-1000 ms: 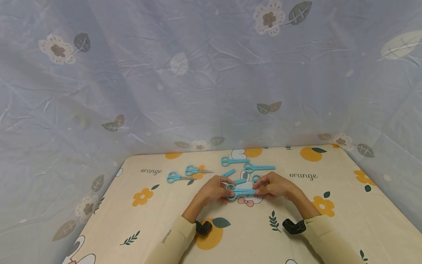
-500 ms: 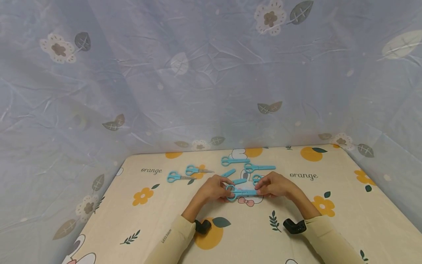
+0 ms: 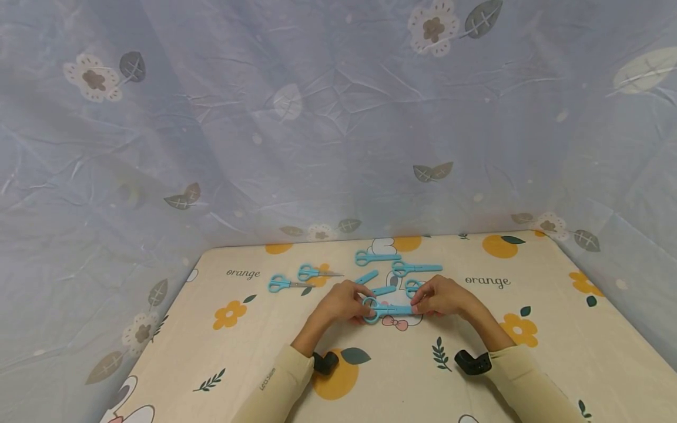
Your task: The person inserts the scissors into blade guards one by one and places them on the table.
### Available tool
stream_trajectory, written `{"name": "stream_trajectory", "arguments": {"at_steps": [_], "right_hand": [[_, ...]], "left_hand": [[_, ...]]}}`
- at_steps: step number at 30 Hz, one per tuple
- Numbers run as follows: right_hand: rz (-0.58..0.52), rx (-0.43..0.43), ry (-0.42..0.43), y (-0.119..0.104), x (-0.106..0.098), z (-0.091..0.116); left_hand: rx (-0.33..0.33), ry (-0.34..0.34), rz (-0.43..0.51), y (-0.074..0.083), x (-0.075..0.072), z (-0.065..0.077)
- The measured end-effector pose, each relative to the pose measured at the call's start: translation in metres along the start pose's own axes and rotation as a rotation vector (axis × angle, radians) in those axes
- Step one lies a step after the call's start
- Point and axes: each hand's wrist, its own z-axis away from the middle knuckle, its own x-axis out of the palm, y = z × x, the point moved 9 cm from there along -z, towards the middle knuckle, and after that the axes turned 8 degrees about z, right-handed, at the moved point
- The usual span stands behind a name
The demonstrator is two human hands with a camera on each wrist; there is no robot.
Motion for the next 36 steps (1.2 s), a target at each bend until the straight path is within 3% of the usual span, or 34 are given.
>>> {"name": "stream_trajectory", "arguments": {"at_steps": [13,25,36], "right_hand": [[0.03,0.026,0.013,0.003,0.0,-0.001],[0.036,0.015,0.009,0.001,-0.002,-0.001],[0.002,-0.085,0.001,-0.008,-0.002,-0.001]], "left_hand": [[0.042,-0.022,-0.058,0.003,-0.004,0.0],[0.105,-0.049,-0.255,0.015,-0.012,0.006],[0.097,-0.048,-0.283,0.011,-0.016,0.006]]}}
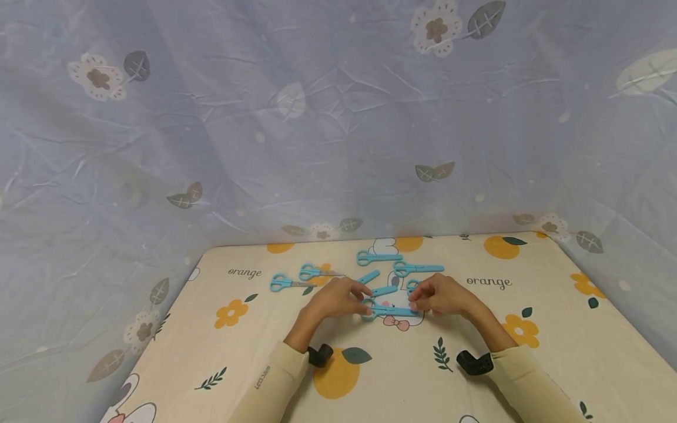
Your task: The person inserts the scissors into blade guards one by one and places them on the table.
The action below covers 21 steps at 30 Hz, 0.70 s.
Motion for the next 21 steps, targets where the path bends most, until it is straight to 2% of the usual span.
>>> {"name": "stream_trajectory", "arguments": {"at_steps": [11,17,21], "right_hand": [[0.018,-0.085,0.056,-0.007,-0.007,-0.005],[0.014,-0.102,0.102,-0.005,-0.001,-0.009],[0.063,-0.126,0.137,-0.008,0.0,-0.01]], "left_hand": [[0.023,0.036,0.014,0.006,-0.015,0.001],[0.089,0.058,0.048,0.003,-0.026,0.006],[0.13,0.071,0.062,-0.004,-0.037,0.012]]}}
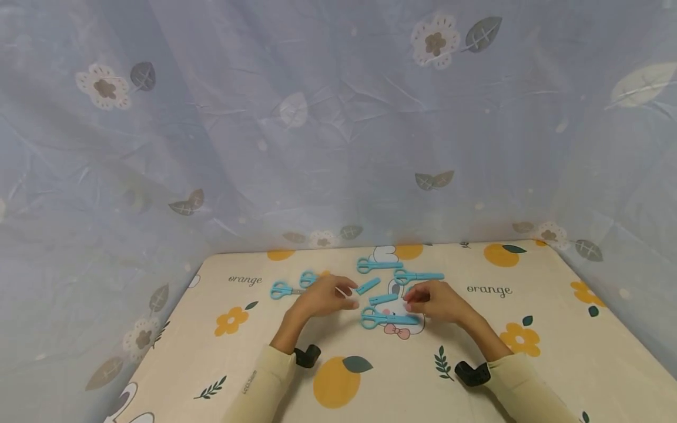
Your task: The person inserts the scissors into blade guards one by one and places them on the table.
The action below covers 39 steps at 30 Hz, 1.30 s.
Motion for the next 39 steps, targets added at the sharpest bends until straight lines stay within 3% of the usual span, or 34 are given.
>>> {"name": "stream_trajectory", "arguments": {"at_steps": [7,19,25,29,39], "right_hand": [[0.099,-0.108,0.033,-0.01,-0.004,-0.008],[0.183,-0.166,0.077,-0.018,0.002,-0.019],[0.204,-0.194,0.088,-0.02,0.006,-0.026],[0.222,-0.232,0.092,-0.025,0.008,-0.03],[0.238,-0.249,0.102,-0.032,0.015,-0.035]], "left_hand": [[-0.015,0.04,0.005,-0.025,-0.024,0.004],[0.031,0.096,0.019,-0.054,-0.06,0.017],[-0.018,0.162,0.012,-0.073,-0.08,0.025],[-0.049,0.192,-0.051,-0.085,-0.091,0.031],[-0.184,0.212,-0.083,-0.119,-0.11,0.044]]}}
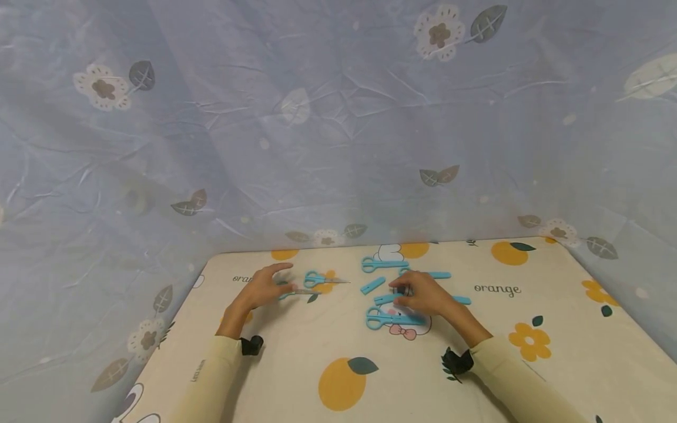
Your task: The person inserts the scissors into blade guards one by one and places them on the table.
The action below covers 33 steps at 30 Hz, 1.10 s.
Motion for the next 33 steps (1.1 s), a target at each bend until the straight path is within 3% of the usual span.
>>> {"name": "stream_trajectory", "arguments": {"at_steps": [6,12,22,33], "right_hand": [[-0.008,-0.011,0.006,0.0,0.005,-0.002],[0.001,0.024,-0.046,0.003,0.01,-0.005],[0.038,-0.002,-0.055,-0.002,0.012,-0.006],[-0.001,0.066,-0.063,-0.002,0.014,-0.007]], "left_hand": [[-0.063,0.014,-0.006,-0.016,-0.003,0.004],[-0.058,0.016,0.001,-0.024,-0.004,0.005],[-0.055,0.029,0.028,-0.027,0.0,0.003],[-0.035,0.025,-0.016,-0.022,0.006,-0.001]]}}
